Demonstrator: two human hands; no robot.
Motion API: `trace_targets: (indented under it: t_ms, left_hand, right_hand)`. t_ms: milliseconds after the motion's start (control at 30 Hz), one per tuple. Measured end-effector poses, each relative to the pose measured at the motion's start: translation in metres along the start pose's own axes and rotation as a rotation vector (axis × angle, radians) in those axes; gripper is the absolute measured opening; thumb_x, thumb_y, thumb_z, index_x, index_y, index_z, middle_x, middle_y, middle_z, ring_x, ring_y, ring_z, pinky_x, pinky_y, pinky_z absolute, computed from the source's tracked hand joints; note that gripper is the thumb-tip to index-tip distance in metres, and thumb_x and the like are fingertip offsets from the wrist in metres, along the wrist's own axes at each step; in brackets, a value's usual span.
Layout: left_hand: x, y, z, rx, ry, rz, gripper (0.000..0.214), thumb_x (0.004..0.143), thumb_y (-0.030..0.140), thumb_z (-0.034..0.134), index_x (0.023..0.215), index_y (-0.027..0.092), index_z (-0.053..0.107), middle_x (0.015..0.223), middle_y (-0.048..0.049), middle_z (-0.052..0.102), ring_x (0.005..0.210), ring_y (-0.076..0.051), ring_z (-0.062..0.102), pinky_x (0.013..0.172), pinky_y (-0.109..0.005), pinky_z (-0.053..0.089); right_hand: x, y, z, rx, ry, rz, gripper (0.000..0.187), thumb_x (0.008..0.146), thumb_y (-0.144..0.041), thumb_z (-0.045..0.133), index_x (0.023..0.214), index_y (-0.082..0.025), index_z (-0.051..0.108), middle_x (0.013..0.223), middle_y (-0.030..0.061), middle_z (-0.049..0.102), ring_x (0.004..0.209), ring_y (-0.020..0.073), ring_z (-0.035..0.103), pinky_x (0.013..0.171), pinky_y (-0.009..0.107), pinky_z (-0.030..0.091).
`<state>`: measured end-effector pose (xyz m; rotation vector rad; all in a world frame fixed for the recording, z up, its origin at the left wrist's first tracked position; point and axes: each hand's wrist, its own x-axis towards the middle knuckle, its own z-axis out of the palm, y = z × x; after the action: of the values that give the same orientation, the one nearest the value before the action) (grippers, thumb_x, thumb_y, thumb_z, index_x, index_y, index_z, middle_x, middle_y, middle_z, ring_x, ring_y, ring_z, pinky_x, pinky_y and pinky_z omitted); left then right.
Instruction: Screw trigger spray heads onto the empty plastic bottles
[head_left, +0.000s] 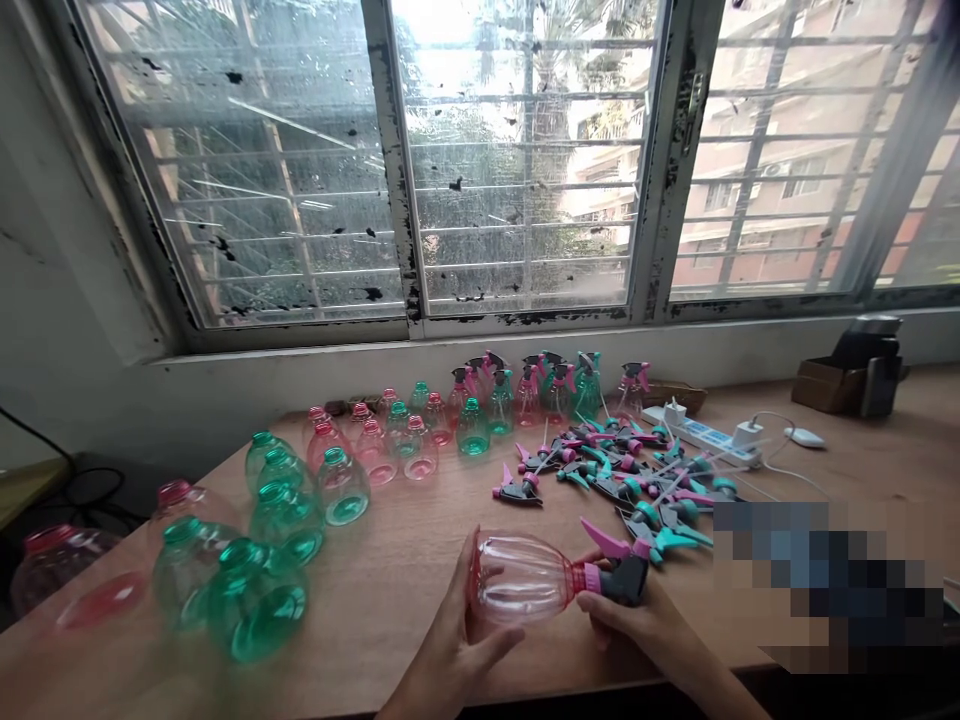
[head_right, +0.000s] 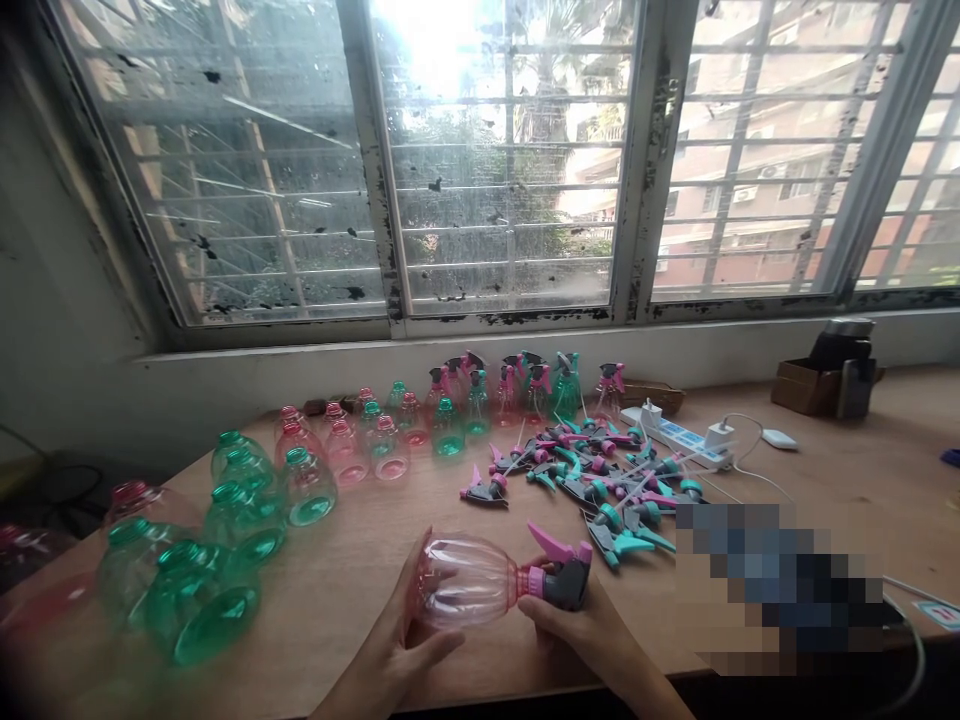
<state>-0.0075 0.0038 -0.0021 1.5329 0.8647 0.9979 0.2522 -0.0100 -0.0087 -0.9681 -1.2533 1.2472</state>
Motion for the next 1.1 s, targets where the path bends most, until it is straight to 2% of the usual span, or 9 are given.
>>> trace_targets:
  t_ms: [100,233,333,500,633,733,867,1000,1100]
  left_hand:
    - [-0.001,-0.001,0.000,-0.019,-0.001,-0.014,0.111,0.079,0.045,0.080,0.159,0.027,0.005,0.135,-0.0133,0.058,0.131,-0.032,0.050,0.118,-0.048,0.026]
    - [0.001,0.001,0.002,-0.104,0.020,-0.036,0.103,0.077,0.050,0.080,0.157,0.025,0.020,0.133,-0.0146,0.059,0.127,-0.035,0.053,0.113,-0.049,0.033]
    - [0.003,0.003,0.003,-0.146,0.037,-0.037,0.097,0.075,0.049,0.082,0.154,0.025,0.030,0.127,-0.0137,0.063,0.123,-0.035,0.056,0.108,-0.047,0.038]
    - [0.006,-0.005,0.003,-0.202,0.037,-0.030,0.100,0.069,0.043,0.088,0.150,0.025,0.033,0.115,-0.0117,0.065,0.117,-0.034,0.058,0.101,-0.046,0.044]
    - [0.008,-0.012,0.002,-0.172,0.033,0.008,0.107,0.066,0.041,0.090,0.153,0.027,0.028,0.121,-0.0115,0.063,0.122,-0.034,0.056,0.106,-0.046,0.041]
    - [0.007,-0.011,0.000,-0.136,0.008,0.014,0.110,0.073,0.041,0.086,0.157,0.028,0.017,0.122,-0.0111,0.065,0.122,-0.034,0.057,0.111,-0.047,0.036]
    - [0.003,-0.006,-0.001,-0.098,-0.030,-0.005,0.116,0.076,0.042,0.084,0.159,0.027,0.004,0.142,-0.0160,0.055,0.132,-0.036,0.051,0.116,-0.049,0.031]
    - [0.001,-0.003,0.001,-0.136,-0.034,-0.015,0.099,0.084,0.045,0.075,0.159,0.025,0.014,0.155,-0.0162,0.043,0.140,-0.037,0.043,0.119,-0.050,0.026]
    - [0.002,-0.002,0.003,-0.112,-0.032,0.007,0.102,0.080,0.041,0.080,0.158,0.028,0.016,0.160,-0.0126,0.036,0.143,-0.036,0.039,0.121,-0.049,0.024]
  right_hand:
    - [-0.001,-0.001,0.001,0.002,0.000,0.000,0.050,0.074,-0.051,0.084,0.103,-0.018,0.061,0.054,-0.0046,0.062,0.047,0.0129,0.055,0.051,0.025,0.045]
    - [-0.001,-0.001,0.003,-0.002,0.001,-0.010,0.049,0.074,-0.051,0.084,0.102,-0.018,0.061,0.054,-0.0048,0.062,0.048,0.0129,0.056,0.051,0.025,0.046]
    - [0.000,-0.001,0.003,-0.008,0.019,-0.030,0.048,0.074,-0.050,0.083,0.101,-0.017,0.062,0.053,-0.0042,0.063,0.048,0.0131,0.056,0.050,0.025,0.047]
    - [0.002,-0.001,0.004,0.016,0.058,-0.048,0.048,0.075,-0.051,0.082,0.103,-0.018,0.062,0.058,-0.0035,0.064,0.039,0.0092,0.047,0.039,0.022,0.041]
    - [0.001,-0.001,0.004,0.050,0.081,-0.050,0.047,0.075,-0.052,0.082,0.101,-0.019,0.060,0.067,0.0014,0.071,0.039,0.0090,0.048,0.036,0.021,0.038]
    - [0.000,-0.001,0.002,0.064,0.056,-0.048,0.044,0.077,-0.049,0.082,0.099,-0.019,0.059,0.065,0.0009,0.071,0.038,0.0080,0.048,0.037,0.019,0.038]
    - [0.000,0.002,0.000,0.055,0.023,-0.038,0.043,0.078,-0.048,0.082,0.100,-0.019,0.059,0.067,0.0022,0.074,0.037,0.0078,0.049,0.036,0.019,0.036]
    - [0.001,0.005,-0.002,0.026,0.016,-0.051,0.043,0.078,-0.049,0.081,0.100,-0.018,0.061,0.069,0.0038,0.074,0.038,0.0089,0.051,0.037,0.020,0.036]
    - [0.002,0.002,-0.002,0.034,0.041,-0.058,0.043,0.078,-0.049,0.080,0.101,-0.017,0.061,0.065,0.0014,0.071,0.038,0.0087,0.048,0.038,0.021,0.037]
